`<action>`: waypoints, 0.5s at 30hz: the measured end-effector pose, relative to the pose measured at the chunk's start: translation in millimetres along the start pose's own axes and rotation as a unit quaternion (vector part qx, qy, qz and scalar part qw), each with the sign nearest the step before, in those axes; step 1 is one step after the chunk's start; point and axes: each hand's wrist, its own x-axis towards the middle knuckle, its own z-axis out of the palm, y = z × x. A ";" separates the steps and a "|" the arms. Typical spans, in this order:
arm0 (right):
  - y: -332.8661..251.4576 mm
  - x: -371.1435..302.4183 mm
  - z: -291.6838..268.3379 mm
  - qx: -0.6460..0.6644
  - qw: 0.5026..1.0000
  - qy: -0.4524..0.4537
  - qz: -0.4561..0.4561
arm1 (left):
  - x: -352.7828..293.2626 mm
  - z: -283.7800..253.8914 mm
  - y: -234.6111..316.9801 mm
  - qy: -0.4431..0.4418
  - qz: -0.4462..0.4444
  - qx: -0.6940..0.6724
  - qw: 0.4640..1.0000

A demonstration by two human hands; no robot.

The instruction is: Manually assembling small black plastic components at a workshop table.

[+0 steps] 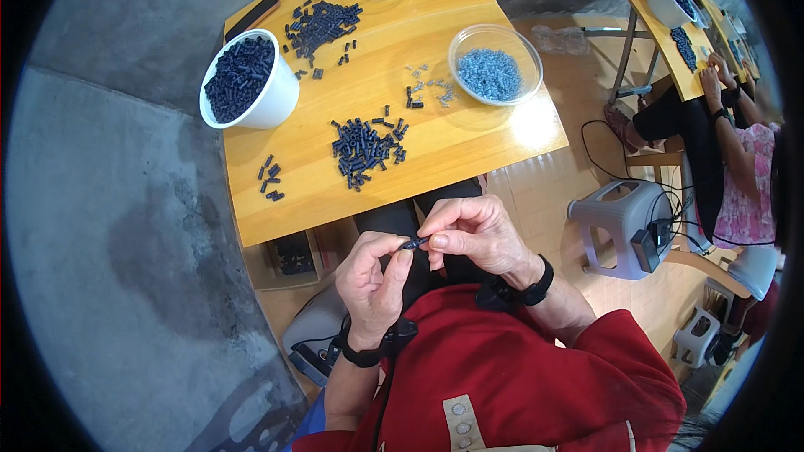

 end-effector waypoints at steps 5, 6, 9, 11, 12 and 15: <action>-2.6 0.8 0.0 -0.027 1.000 0.002 0.005 | 0.9 -2.0 0.5 -0.008 0.000 0.019 1.000; -4.3 1.0 0.2 -0.046 0.999 0.001 0.004 | 1.3 -2.4 1.2 -0.009 0.000 0.025 1.000; -8.1 2.8 -0.5 -0.092 0.996 -0.016 -0.011 | 2.8 -5.1 4.6 -0.026 -0.007 0.048 0.998; -9.2 4.4 -1.8 -0.119 0.992 -0.030 -0.025 | 2.9 -6.2 5.7 -0.031 -0.011 0.051 0.998; -9.1 5.2 -2.8 -0.128 0.991 -0.039 -0.029 | 2.9 -6.7 6.2 -0.035 -0.015 0.055 0.998; -7.3 5.2 -4.6 -0.144 0.987 -0.051 -0.042 | 3.5 -7.8 7.5 -0.050 -0.041 0.044 0.997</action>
